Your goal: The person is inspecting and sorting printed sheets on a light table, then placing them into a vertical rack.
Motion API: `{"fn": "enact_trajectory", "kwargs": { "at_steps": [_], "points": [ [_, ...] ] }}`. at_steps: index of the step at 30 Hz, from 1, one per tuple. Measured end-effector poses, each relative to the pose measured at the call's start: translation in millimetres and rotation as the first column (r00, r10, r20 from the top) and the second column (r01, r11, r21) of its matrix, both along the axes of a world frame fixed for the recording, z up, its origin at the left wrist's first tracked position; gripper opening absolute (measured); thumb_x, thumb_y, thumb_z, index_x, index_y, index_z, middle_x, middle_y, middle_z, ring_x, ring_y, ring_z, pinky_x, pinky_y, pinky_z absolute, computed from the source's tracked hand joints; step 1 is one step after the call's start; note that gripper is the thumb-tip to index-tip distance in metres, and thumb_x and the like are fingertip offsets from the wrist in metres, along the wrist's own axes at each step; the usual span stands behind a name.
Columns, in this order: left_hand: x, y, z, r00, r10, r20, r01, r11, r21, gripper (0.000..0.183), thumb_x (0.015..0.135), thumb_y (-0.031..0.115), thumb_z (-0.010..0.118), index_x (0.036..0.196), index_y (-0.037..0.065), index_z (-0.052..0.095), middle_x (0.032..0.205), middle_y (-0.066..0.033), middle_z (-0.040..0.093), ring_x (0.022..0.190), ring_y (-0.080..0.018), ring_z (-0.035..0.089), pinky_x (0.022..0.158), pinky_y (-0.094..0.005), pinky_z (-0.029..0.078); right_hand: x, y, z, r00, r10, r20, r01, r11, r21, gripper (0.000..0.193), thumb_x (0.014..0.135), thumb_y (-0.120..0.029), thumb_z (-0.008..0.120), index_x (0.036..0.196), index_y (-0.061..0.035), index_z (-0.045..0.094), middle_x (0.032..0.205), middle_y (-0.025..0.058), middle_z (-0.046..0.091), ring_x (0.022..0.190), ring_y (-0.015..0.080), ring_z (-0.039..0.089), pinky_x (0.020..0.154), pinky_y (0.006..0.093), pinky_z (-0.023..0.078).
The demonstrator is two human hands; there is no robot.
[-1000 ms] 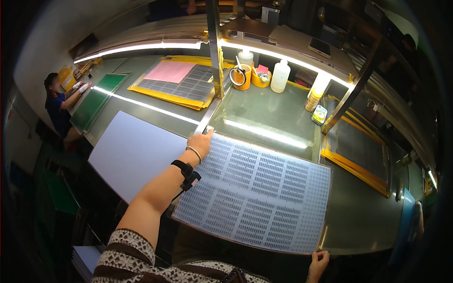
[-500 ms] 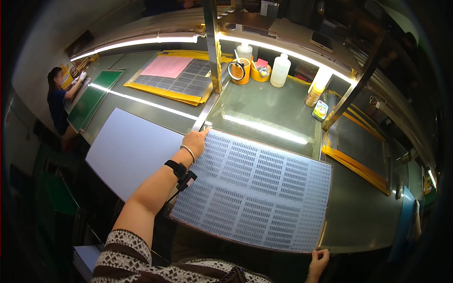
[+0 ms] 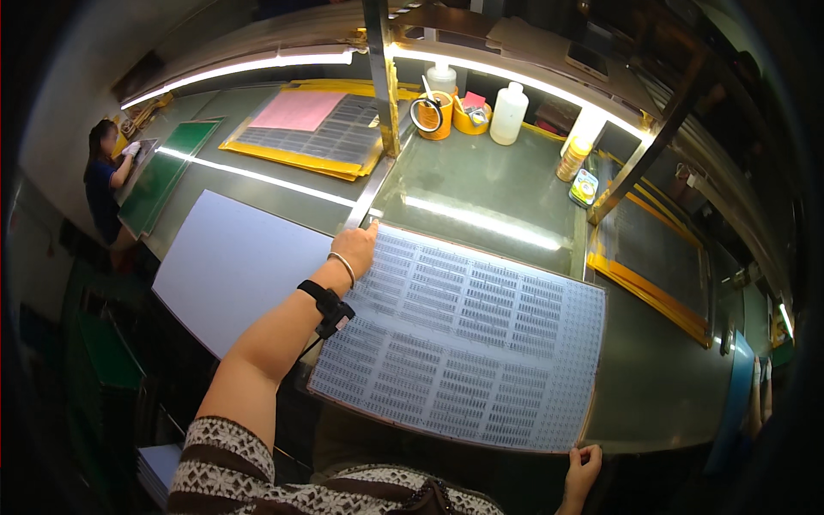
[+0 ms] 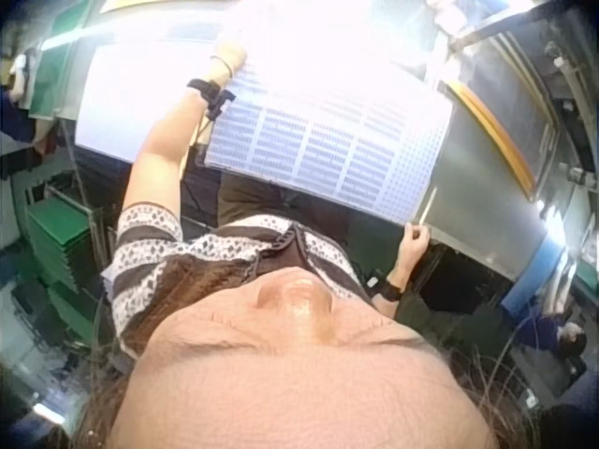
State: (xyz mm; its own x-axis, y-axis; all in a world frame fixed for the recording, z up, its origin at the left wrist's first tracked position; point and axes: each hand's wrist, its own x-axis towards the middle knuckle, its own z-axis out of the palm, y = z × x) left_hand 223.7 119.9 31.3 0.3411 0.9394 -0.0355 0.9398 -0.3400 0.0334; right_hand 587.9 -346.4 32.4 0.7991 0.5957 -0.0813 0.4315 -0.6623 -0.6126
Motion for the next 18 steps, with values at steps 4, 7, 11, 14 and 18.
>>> {"fn": "enact_trajectory", "kwargs": {
  "at_steps": [4, 7, 11, 14, 18],
  "points": [
    [-1.3, 8.0, -14.4, 0.995, -0.066, 0.08, 0.057, 0.992, 0.111, 0.045, 0.079, 0.003, 0.047, 0.124, 0.008, 0.052, 0.072, -0.0184, 0.063, 0.069, -0.0355, 0.063, 0.062, -0.0444, 0.051, -7.4, 22.3, 36.8, 0.914, 0.244, 0.324, -0.217, 0.969, -0.118, 0.054, 0.062, -0.004, 0.073, 0.113, -0.0067, 0.056, 0.097, 0.0136, 0.051, 0.09, 0.0322, 0.05, 0.081, 0.0426, 0.04],
    [-15.1, 6.5, -13.4, 0.993, -0.082, 0.08, 0.069, 0.986, 0.149, 0.046, 0.079, 0.006, 0.048, 0.124, 0.012, 0.053, 0.069, -0.0195, 0.062, 0.067, -0.0372, 0.062, 0.061, -0.0467, 0.049, 21.4, 68.3, 32.1, 0.798, 0.479, 0.365, -0.451, 0.877, -0.166, 0.047, 0.069, -0.011, 0.07, 0.115, -0.011, 0.061, 0.099, 0.0129, 0.049, 0.094, 0.0306, 0.047, 0.086, 0.0418, 0.038],
    [-17.1, 3.6, -8.1, 0.996, -0.076, 0.035, 0.071, 0.989, 0.13, 0.048, 0.079, 0.004, 0.048, 0.127, 0.013, 0.052, 0.071, -0.0186, 0.063, 0.068, -0.0362, 0.063, 0.063, -0.045, 0.051, 67.9, 168.5, 17.6, 0.614, 0.575, 0.541, -0.564, 0.799, -0.21, 0.042, 0.077, -0.006, 0.058, 0.119, -0.0079, 0.057, 0.096, 0.011, 0.048, 0.09, 0.0293, 0.047, 0.079, 0.0387, 0.041],
    [-8.5, 3.8, -13.4, 0.997, -0.072, 0.041, 0.066, 0.989, 0.129, 0.05, 0.079, 0.004, 0.049, 0.128, 0.015, 0.052, 0.072, -0.0188, 0.063, 0.069, -0.0365, 0.063, 0.065, -0.0449, 0.051, 97.7, 217.0, 7.5, 0.576, 0.57, 0.586, -0.554, 0.799, -0.233, 0.042, 0.076, -0.002, 0.053, 0.118, -0.0064, 0.057, 0.095, 0.0107, 0.048, 0.092, 0.0289, 0.047, 0.08, 0.0379, 0.042],
    [-16.6, 4.3, -15.6, 0.995, -0.064, 0.073, 0.052, 0.985, 0.165, 0.05, 0.079, 0.002, 0.048, 0.126, 0.016, 0.054, 0.072, -0.0196, 0.063, 0.068, -0.0368, 0.063, 0.065, -0.0448, 0.051, 104.7, 249.9, 0.2, 0.569, 0.553, 0.608, -0.503, 0.82, -0.274, 0.044, 0.075, 0.001, 0.05, 0.119, -0.0045, 0.055, 0.096, 0.011, 0.046, 0.093, 0.0286, 0.047, 0.081, 0.038, 0.043]
  ]
}}
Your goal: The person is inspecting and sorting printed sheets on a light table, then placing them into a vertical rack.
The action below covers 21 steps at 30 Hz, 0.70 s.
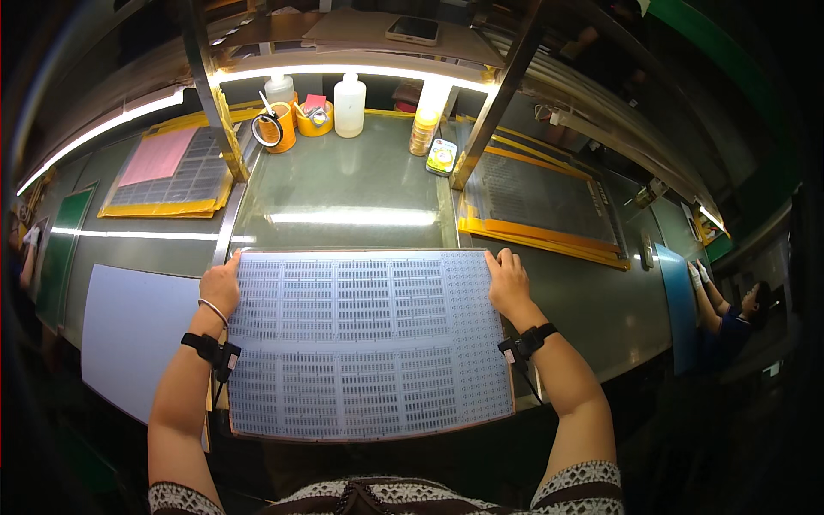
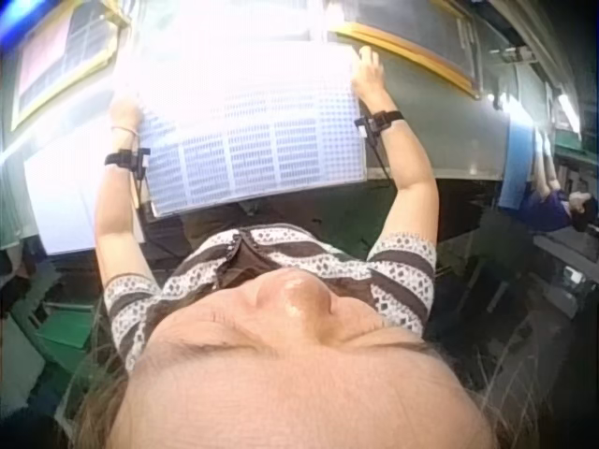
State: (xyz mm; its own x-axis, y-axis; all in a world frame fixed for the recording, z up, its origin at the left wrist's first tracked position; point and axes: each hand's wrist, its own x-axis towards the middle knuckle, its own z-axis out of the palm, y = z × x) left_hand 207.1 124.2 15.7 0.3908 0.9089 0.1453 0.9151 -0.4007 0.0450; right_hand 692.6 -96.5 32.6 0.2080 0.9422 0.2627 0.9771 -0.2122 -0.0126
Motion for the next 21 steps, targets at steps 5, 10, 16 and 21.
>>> {"fn": "enact_trajectory", "kwargs": {
  "at_steps": [5, 10, 16, 21],
  "points": [
    [-1.1, -0.6, -0.5, 1.0, 0.012, 0.028, -0.012, 1.0, 0.0, 0.045, 0.081, 0.004, 0.048, 0.124, 0.017, 0.055, 0.072, -0.0201, 0.063, 0.068, -0.037, 0.062, 0.065, -0.0447, 0.05, -0.5, 7.2, -3.8, 0.999, -0.002, 0.054, 0.002, 1.0, 0.004, 0.047, 0.074, 0.002, 0.05, 0.121, -0.0016, 0.053, 0.099, 0.0117, 0.046, 0.094, 0.0286, 0.047, 0.081, 0.0372, 0.043],
    [-2.4, 1.2, -3.7, 0.999, 0.011, 0.036, -0.011, 1.0, 0.007, 0.042, 0.084, 0.006, 0.048, 0.124, 0.017, 0.056, 0.071, -0.02, 0.062, 0.067, -0.0369, 0.062, 0.064, -0.0447, 0.05, 3.4, 13.7, -0.1, 0.975, 0.104, 0.194, -0.097, 0.994, -0.048, 0.043, 0.072, 0.001, 0.053, 0.115, 0.0029, 0.054, 0.098, 0.0105, 0.049, 0.093, 0.0266, 0.049, 0.076, 0.0351, 0.044],
    [-9.7, 5.1, -8.5, 1.0, 0.008, 0.004, -0.008, 1.0, 0.01, 0.046, 0.083, 0.008, 0.047, 0.128, 0.018, 0.052, 0.069, -0.0176, 0.062, 0.066, -0.0349, 0.062, 0.061, -0.0435, 0.05, 5.5, 26.9, -0.4, 0.969, 0.144, 0.201, -0.116, 0.983, -0.144, 0.037, 0.072, -0.001, 0.054, 0.109, 0.0039, 0.055, 0.095, 0.0093, 0.051, 0.091, 0.0257, 0.05, 0.073, 0.0338, 0.043],
    [3.3, -15.2, 14.4, 0.987, 0.025, -0.157, -0.009, 0.994, 0.105, 0.046, 0.085, 0.019, 0.052, 0.131, 0.023, 0.049, 0.086, -0.0099, 0.056, 0.077, -0.0271, 0.058, 0.063, -0.04, 0.047, 3.2, 17.5, -11.0, 0.978, 0.055, 0.199, -0.081, 0.989, 0.123, 0.024, 0.081, -0.006, 0.052, 0.102, -0.0027, 0.06, 0.089, 0.007, 0.051, 0.087, 0.0248, 0.05, 0.074, 0.0363, 0.042]
  ]
}}
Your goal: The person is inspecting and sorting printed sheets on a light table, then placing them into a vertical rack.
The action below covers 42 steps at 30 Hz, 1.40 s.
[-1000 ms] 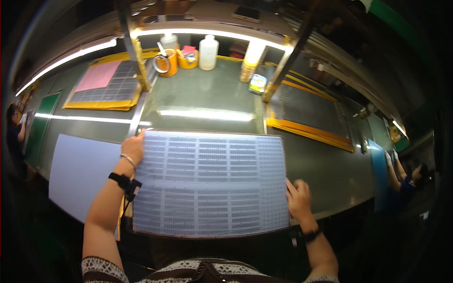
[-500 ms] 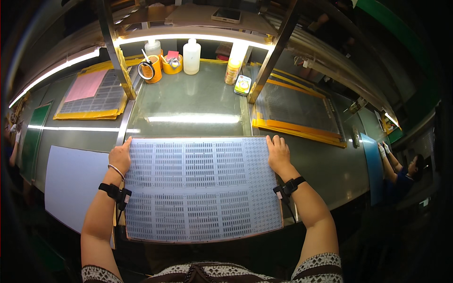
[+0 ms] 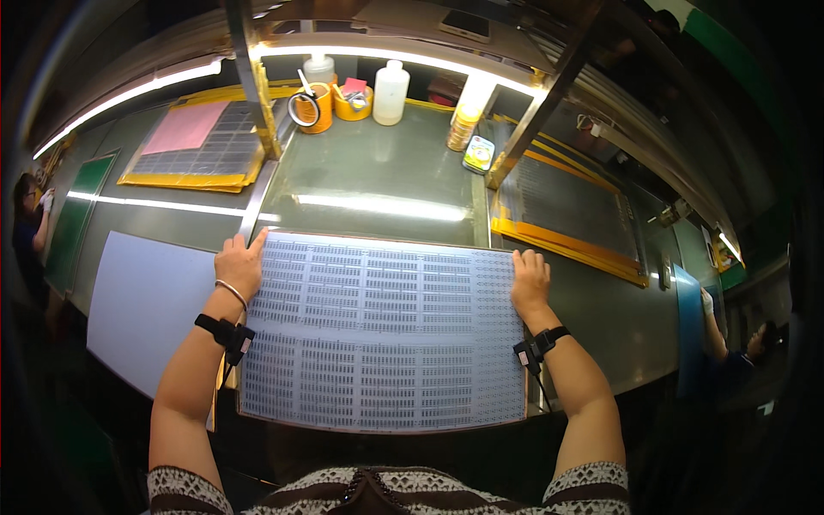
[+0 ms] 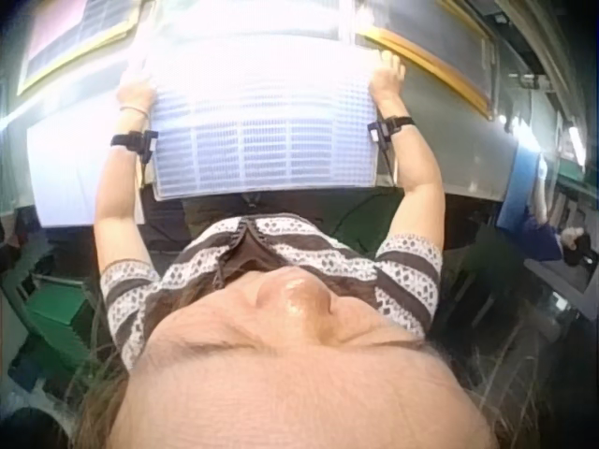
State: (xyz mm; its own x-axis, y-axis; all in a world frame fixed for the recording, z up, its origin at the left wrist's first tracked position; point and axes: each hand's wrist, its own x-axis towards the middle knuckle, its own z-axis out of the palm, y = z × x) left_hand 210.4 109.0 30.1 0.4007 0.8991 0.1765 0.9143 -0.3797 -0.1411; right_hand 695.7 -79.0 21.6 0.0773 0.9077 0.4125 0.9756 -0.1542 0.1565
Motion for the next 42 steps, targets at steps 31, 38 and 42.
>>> {"fn": "enact_trajectory", "kwargs": {
  "at_steps": [31, 38, 42],
  "points": [
    [-92.8, -267.9, -26.5, -0.132, 0.684, 0.718, 0.114, 0.73, -0.674, 0.02, 0.088, 0.016, 0.06, 0.08, -0.002, 0.06, 0.068, -0.0066, 0.063, 0.057, -0.0114, 0.061, 0.05, -0.0215, 0.047, -298.0, -130.4, 58.8, 0.678, 0.35, -0.647, -0.622, 0.742, -0.25, 0.051, 0.078, -0.012, 0.064, 0.126, -0.0011, 0.048, 0.133, 0.0216, 0.041, 0.128, 0.0418, 0.033, 0.106, 0.05, 0.026],
    [-92.5, -265.0, -22.3, 0.026, 0.581, 0.813, 0.033, 0.812, -0.582, 0.023, 0.086, 0.014, 0.061, 0.071, -0.002, 0.057, 0.057, -0.007, 0.061, 0.051, -0.012, 0.06, 0.049, -0.0251, 0.048, -358.2, -50.5, 60.9, 0.489, 0.658, -0.573, -0.866, 0.284, -0.412, 0.066, 0.085, -0.033, 0.058, 0.138, -0.0032, 0.033, 0.145, 0.021, 0.026, 0.135, 0.0374, 0.023, 0.109, 0.0475, 0.022],
    [-102.2, -264.0, -35.3, -0.031, 0.635, 0.772, 0.189, 0.762, -0.619, 0.023, 0.087, 0.015, 0.061, 0.073, -0.002, 0.057, 0.06, -0.0074, 0.062, 0.053, -0.0117, 0.06, 0.051, -0.0239, 0.048, -352.8, 61.6, 10.4, 0.574, 0.683, -0.451, -0.818, 0.465, -0.337, 0.059, 0.087, -0.028, 0.055, 0.136, -0.0008, 0.036, 0.144, 0.0207, 0.029, 0.135, 0.0365, 0.024, 0.109, 0.0429, 0.024]
  ]
}}
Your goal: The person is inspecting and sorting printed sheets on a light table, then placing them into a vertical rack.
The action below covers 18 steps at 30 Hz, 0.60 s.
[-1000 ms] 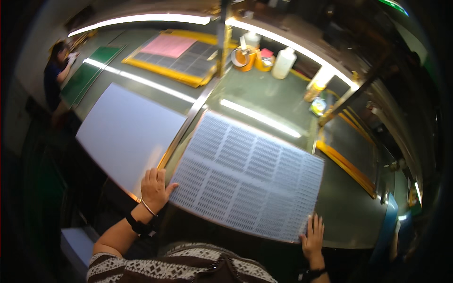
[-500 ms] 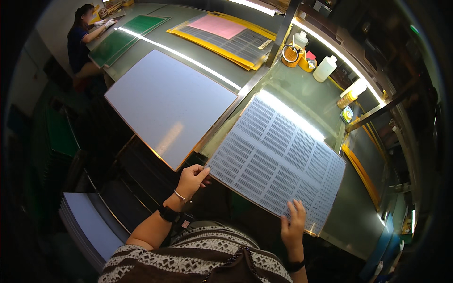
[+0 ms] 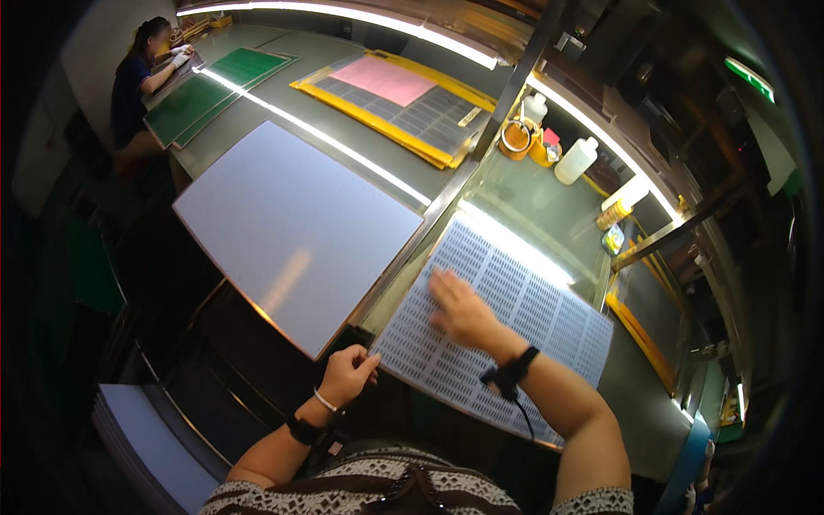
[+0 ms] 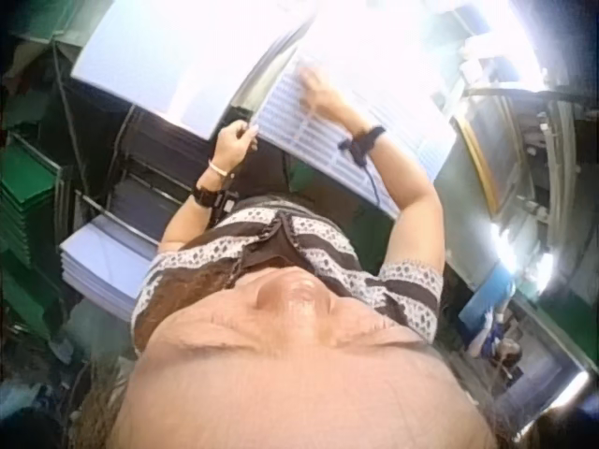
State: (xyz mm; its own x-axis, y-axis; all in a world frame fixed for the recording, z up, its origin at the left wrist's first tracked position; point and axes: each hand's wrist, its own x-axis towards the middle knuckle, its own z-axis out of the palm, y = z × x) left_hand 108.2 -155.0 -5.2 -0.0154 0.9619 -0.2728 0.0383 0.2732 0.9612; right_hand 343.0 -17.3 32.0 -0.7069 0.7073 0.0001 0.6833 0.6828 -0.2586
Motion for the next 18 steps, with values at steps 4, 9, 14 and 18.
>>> {"fn": "enact_trajectory", "kwargs": {
  "at_steps": [4, 9, 14, 18],
  "points": [
    [-2.4, 0.0, 4.6, 0.994, -0.054, 0.098, 0.061, 0.995, -0.074, 0.021, 0.087, 0.016, 0.062, 0.076, -0.002, 0.058, 0.064, -0.0058, 0.062, 0.057, -0.01, 0.061, 0.052, -0.0222, 0.048, 18.9, 99.6, -9.1, 0.969, -0.237, -0.07, 0.245, 0.957, 0.152, 0.044, 0.085, -0.014, 0.053, 0.126, 0.0011, 0.047, 0.137, 0.0184, 0.039, 0.127, 0.0357, 0.036, 0.104, 0.038, 0.034],
    [-10.5, -1.8, 8.9, 0.985, -0.04, 0.17, 0.064, 0.988, -0.138, 0.021, 0.087, 0.017, 0.063, 0.078, -0.001, 0.058, 0.066, -0.0035, 0.062, 0.059, -0.0088, 0.061, 0.054, -0.0211, 0.049, 4.0, 127.5, -3.6, 0.958, -0.287, 0.007, 0.268, 0.901, 0.341, 0.048, 0.072, -0.003, 0.052, 0.12, -0.0017, 0.052, 0.115, 0.0119, 0.051, 0.106, 0.0285, 0.046, 0.089, 0.0368, 0.04],
    [-10.4, 2.2, 13.8, 0.988, -0.071, 0.138, 0.095, 0.98, -0.174, 0.017, 0.087, 0.015, 0.063, 0.079, 0.0, 0.057, 0.07, -0.0036, 0.062, 0.064, -0.0089, 0.06, 0.06, -0.0218, 0.05, 7.8, 135.8, -11.3, 0.972, -0.231, 0.039, 0.186, 0.861, 0.473, 0.043, 0.074, -0.006, 0.052, 0.116, -0.0013, 0.053, 0.106, 0.0095, 0.051, 0.101, 0.0269, 0.047, 0.083, 0.036, 0.041],
    [-8.9, 3.4, 14.0, 0.987, -0.065, 0.148, 0.09, 0.981, -0.173, 0.016, 0.087, 0.014, 0.063, 0.08, 0.0, 0.057, 0.07, -0.0032, 0.062, 0.064, -0.0088, 0.06, 0.06, -0.0213, 0.049, 10.5, 146.5, -10.9, 0.988, -0.116, 0.104, 0.053, 0.878, 0.475, 0.031, 0.073, -0.008, 0.052, 0.103, -0.0002, 0.058, 0.096, 0.0085, 0.05, 0.093, 0.0247, 0.047, 0.079, 0.032, 0.042]
  ]
}}
